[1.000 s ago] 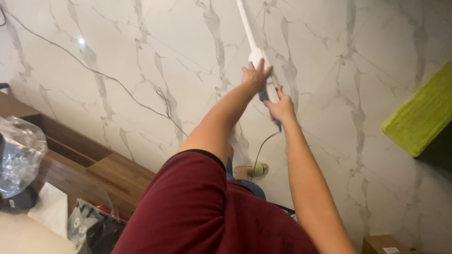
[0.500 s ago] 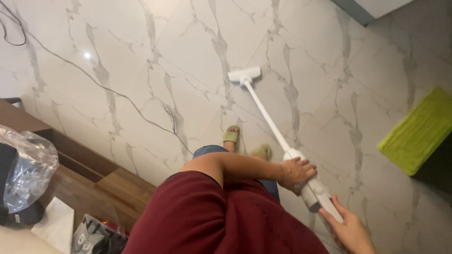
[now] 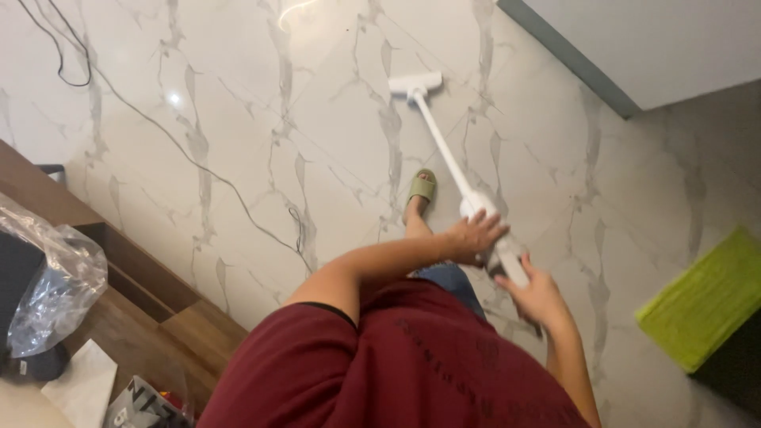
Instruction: Vacuuming a tiled marble floor using a handheld vacuum cleaner.
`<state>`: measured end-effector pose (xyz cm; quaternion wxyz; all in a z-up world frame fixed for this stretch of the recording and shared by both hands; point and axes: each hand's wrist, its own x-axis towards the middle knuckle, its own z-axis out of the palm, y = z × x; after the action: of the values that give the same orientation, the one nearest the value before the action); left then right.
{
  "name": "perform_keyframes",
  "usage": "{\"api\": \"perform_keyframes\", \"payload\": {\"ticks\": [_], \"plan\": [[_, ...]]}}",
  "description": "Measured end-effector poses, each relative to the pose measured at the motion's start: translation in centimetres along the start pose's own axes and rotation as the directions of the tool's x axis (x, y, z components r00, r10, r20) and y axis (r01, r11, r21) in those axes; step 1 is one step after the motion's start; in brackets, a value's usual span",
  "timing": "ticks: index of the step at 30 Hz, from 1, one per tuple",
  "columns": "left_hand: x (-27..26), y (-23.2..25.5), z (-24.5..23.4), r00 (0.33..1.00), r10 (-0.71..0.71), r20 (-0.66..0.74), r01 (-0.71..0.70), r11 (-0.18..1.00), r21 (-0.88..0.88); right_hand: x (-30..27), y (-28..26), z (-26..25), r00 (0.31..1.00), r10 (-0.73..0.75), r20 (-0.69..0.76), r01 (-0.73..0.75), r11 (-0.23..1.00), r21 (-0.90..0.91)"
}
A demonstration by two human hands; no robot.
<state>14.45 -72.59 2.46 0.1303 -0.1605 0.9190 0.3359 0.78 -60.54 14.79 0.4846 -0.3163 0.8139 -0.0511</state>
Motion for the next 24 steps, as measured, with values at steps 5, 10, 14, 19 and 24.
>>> {"api": "perform_keyframes", "payload": {"ticks": [5,10,14,19,24], "plan": [[4.2,-5.9,-7.9,0.986,-0.103,-0.134,0.100,0.994,-0.031,9.6,-7.7,-5.3,0.988,-0.148,0.033,0.147,0.989,0.023],[7.2,-11.1,-14.3,0.945,-0.201,-0.258,0.191,0.980,-0.064,14.8,-17.6,-8.5,0.982,-0.155,0.106,0.158,0.987,-0.018],[8.8,-16.1,-16.3,0.892,-0.309,-0.329,0.272,0.950,-0.153,19.9,-22.4,-8.5,0.961,-0.250,0.116,0.258,0.964,-0.064],[9.0,-21.1,-19.1,0.774,-0.509,-0.378,0.459,0.861,-0.218,24.3,-28.8,-6.8,0.955,-0.280,0.099,0.281,0.960,0.003],[7.9,-26.0,-22.5,0.735,-0.564,-0.377,0.551,0.820,-0.152,28.7,-33.4,-4.8,0.960,-0.260,0.106,0.253,0.965,0.068]]}}
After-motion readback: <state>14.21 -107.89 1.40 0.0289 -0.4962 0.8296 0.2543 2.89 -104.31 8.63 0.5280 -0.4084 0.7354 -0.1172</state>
